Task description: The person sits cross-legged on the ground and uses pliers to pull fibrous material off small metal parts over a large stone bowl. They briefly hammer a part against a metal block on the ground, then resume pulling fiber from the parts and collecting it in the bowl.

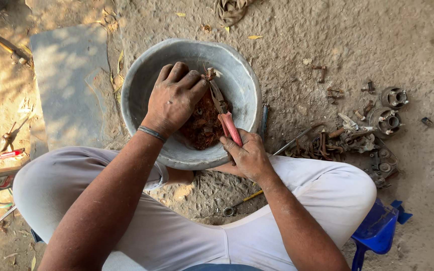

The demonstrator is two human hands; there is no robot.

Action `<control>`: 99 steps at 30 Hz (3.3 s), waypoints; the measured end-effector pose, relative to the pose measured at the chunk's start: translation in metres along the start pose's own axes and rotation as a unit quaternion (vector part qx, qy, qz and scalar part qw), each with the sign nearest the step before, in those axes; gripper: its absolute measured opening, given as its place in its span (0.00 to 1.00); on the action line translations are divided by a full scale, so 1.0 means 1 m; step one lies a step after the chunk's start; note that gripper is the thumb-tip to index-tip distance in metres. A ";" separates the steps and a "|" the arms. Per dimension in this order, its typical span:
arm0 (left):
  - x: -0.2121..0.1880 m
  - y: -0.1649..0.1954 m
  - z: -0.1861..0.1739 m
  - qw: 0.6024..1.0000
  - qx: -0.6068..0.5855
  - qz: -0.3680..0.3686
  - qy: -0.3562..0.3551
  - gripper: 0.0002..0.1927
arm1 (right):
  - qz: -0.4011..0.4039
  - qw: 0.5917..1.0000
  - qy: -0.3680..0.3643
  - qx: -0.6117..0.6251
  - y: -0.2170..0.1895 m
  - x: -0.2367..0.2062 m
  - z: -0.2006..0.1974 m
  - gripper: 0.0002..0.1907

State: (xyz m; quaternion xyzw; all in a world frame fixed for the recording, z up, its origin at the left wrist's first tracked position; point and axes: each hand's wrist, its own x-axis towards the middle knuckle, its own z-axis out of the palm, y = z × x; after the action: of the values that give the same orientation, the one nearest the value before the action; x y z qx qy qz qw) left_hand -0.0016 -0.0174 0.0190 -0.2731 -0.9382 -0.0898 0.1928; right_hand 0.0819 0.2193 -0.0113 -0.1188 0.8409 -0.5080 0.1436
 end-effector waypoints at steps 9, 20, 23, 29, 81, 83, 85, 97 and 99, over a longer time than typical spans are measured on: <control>0.005 -0.001 -0.001 0.990 -0.129 -0.033 0.051 0.07 | 0.093 0.988 0.018 0.120 -0.012 0.001 -0.002 0.18; 0.003 0.000 0.021 0.810 -0.522 -0.267 -0.030 0.05 | 0.080 0.994 0.010 0.067 -0.008 0.001 0.000 0.18; 0.003 -0.004 0.020 0.780 -0.562 -0.271 -0.048 0.05 | 0.092 0.994 0.015 0.056 -0.006 0.002 0.000 0.17; 0.005 -0.004 0.010 0.758 -0.585 -0.289 -0.021 0.10 | 0.087 0.995 0.039 0.015 -0.003 0.003 -0.003 0.16; 0.009 0.001 0.002 0.896 -0.397 -0.198 -0.017 0.16 | 0.012 0.983 0.027 -0.181 -0.002 0.006 -0.015 0.15; 0.009 -0.004 0.002 0.885 -0.419 -0.200 -0.036 0.16 | 0.029 0.986 0.011 -0.163 -0.001 0.006 -0.016 0.15; 0.010 -0.009 0.001 0.856 -0.474 -0.199 -0.047 0.15 | 0.062 0.990 -0.006 -0.124 0.000 0.005 -0.017 0.15; 0.007 0.006 -0.008 0.531 -0.792 -0.299 -0.021 0.13 | 0.144 0.779 -0.159 0.590 0.006 -0.007 0.001 0.14; 0.006 0.006 -0.008 0.516 -0.802 -0.301 -0.023 0.14 | 0.164 0.746 -0.166 0.624 0.005 -0.009 0.006 0.14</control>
State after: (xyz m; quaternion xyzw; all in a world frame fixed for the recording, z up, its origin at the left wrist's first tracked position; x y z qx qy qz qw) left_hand -0.0006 -0.0121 0.0291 -0.0154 -0.4987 -0.8502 -0.1678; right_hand 0.0924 0.2195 -0.0171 0.0544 0.3056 -0.8604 0.4041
